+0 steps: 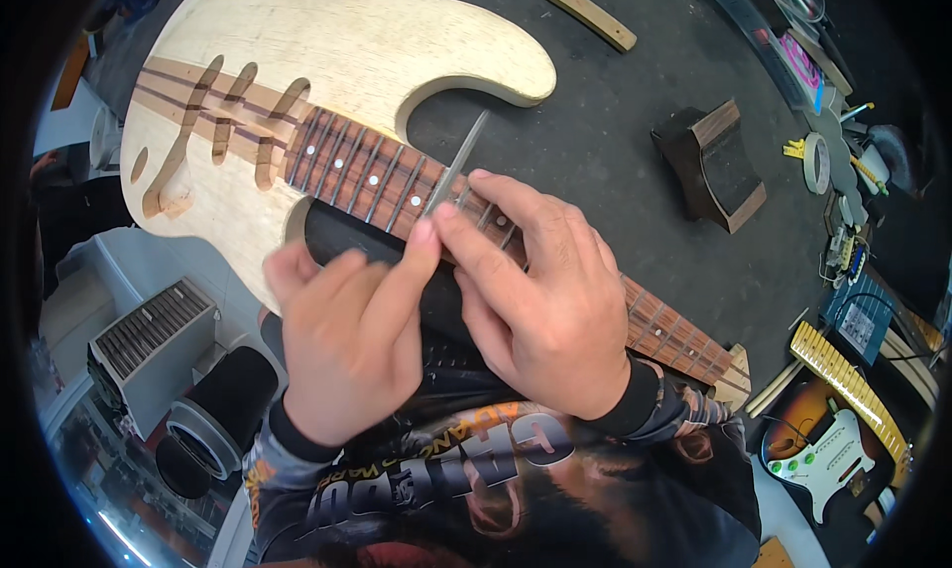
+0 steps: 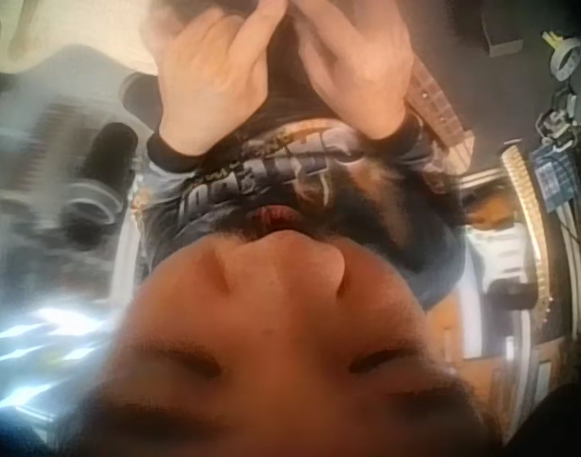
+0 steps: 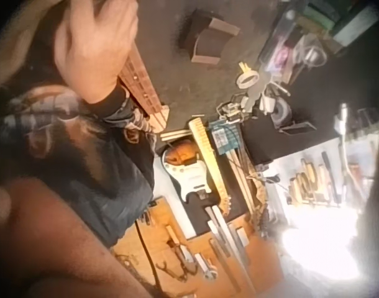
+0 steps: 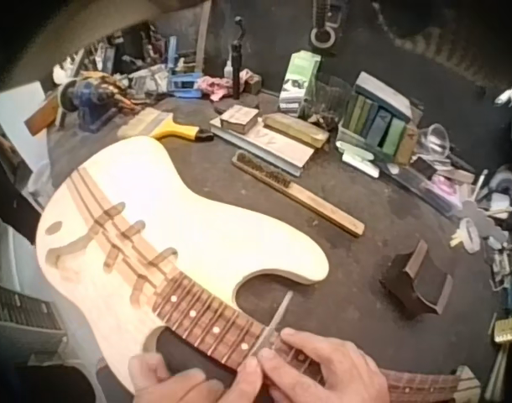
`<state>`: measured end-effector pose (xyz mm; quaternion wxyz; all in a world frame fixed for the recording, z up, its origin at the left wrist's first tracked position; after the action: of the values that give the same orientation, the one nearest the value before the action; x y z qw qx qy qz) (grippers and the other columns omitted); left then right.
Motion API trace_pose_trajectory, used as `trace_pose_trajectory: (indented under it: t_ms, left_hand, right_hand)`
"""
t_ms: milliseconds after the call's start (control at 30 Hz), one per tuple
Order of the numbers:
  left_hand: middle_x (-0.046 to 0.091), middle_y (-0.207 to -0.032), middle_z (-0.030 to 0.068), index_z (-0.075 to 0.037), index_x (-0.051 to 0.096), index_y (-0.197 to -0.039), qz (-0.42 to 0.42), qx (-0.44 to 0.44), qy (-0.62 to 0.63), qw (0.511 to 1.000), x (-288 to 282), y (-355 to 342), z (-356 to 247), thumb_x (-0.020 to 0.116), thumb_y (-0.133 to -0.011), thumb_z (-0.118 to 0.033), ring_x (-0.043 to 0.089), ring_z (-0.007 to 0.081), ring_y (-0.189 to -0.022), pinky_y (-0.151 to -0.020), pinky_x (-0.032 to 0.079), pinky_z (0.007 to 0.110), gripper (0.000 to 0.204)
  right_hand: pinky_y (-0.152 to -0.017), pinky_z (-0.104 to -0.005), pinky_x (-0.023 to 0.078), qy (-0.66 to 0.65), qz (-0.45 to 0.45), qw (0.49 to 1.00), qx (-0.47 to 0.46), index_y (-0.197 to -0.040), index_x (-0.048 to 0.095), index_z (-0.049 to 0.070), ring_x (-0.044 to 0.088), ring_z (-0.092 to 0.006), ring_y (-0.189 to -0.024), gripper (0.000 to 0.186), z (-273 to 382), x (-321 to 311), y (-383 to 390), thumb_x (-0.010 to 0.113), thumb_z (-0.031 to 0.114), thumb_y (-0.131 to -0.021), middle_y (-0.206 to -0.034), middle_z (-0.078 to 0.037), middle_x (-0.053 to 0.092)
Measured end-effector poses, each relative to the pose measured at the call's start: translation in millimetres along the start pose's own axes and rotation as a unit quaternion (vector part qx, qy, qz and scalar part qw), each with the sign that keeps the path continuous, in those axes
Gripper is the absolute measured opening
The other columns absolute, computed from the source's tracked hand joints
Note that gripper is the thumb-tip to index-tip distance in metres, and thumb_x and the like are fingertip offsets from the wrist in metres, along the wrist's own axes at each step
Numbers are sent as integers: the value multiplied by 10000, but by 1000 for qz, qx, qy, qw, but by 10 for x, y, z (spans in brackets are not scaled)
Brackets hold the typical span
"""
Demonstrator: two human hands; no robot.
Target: The person files the frets of a guitar neck using a small file, then uses a brush to clean off wood dust and shavings from the neck and guitar body.
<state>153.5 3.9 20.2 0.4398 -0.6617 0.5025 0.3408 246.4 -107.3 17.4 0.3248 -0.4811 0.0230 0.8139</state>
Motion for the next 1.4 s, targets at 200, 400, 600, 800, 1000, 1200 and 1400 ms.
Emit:
trace_pose_trajectory:
  t_ms: [200, 400, 600, 800, 1000, 1200, 1400]
  left_hand:
    - [436, -721, -51, -32, 809, -1385, 50, -51, -4, 997, -146, 619, -19, 724, -842, -49, 509, 158, -692, -835, 287, 454, 550]
    - [478, -721, -59, -27, 777, -1425, -32, -25, 67, 997, -364, 703, 78, 723, -841, -3, 467, 167, -621, -862, 288, 455, 588]
    - [759, -1054, 165, 157, 616, -1518, -279, -170, 283, 902, -384, 1238, 659, 604, -1139, -133, 616, 161, -843, -1094, 473, 391, 478]
    - [521, -724, -22, 193, 553, -1543, -343, -243, 466, 779, -277, 1156, 972, 487, -1215, -174, 415, 59, -682, -905, 474, 297, 496]
    - [417, -701, -39, 82, 610, -1457, -368, -251, 545, 710, -254, 1052, 1139, 447, -1220, -229, 385, 87, -711, -781, 345, 298, 424]
    - [393, -721, -30, 23, 549, -1491, -338, -244, 604, 679, -220, 1016, 1205, 439, -1194, -221, 385, 103, -759, -792, 323, 297, 400]
    - [402, -735, -21, 22, 522, -1561, -330, -223, 636, 660, -242, 992, 1169, 419, -1182, -216, 386, 122, -772, -813, 334, 330, 458]
  right_hand:
    - [-916, -454, 609, 7, -4, 1000, -2, -1446, 777, 133, 742, -358, -1132, 632, 14, -16, 0, 877, 33, -830, -1440, -164, 708]
    - [-984, -448, 624, 0, 14, 1000, 19, -1417, 773, 47, 750, -365, -1202, 629, 20, -37, -23, 837, -69, -802, -1455, -202, 710]
    - [-1013, -471, 593, 22, 6, 1000, 17, -1523, 689, 42, 733, -378, -1208, 721, 26, -17, 8, 865, 20, -823, -1487, -171, 691]
    - [-1076, -526, 578, 37, 10, 999, -5, -1381, 812, 165, 711, -378, -1287, 558, 68, 21, 23, 809, 6, -846, -1490, -158, 690]
    - [-1210, -650, 516, 35, 31, 998, -51, -1203, 814, 166, 674, -392, -1411, 411, 94, -7, 60, 819, -11, -833, -1469, -144, 697]
    - [-1241, -666, 487, 30, 4, 999, 14, -1368, 709, 101, 661, -390, -1430, 595, 68, 29, 30, 874, -3, -807, -1504, -151, 669]
    - [-1261, -661, 462, 49, 30, 998, 31, -1509, 678, 114, 647, -390, -1444, 704, 56, 53, 47, 866, 32, -835, -1558, -155, 639]
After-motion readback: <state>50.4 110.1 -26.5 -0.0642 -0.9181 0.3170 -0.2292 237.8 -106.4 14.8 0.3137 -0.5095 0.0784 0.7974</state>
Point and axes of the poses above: each hand's wrist, its own y-axis away from the middle knuckle, its own x-axis out of the palm, z = x × y, the point moved 9 cm from there along -y, towards the middle knuckle
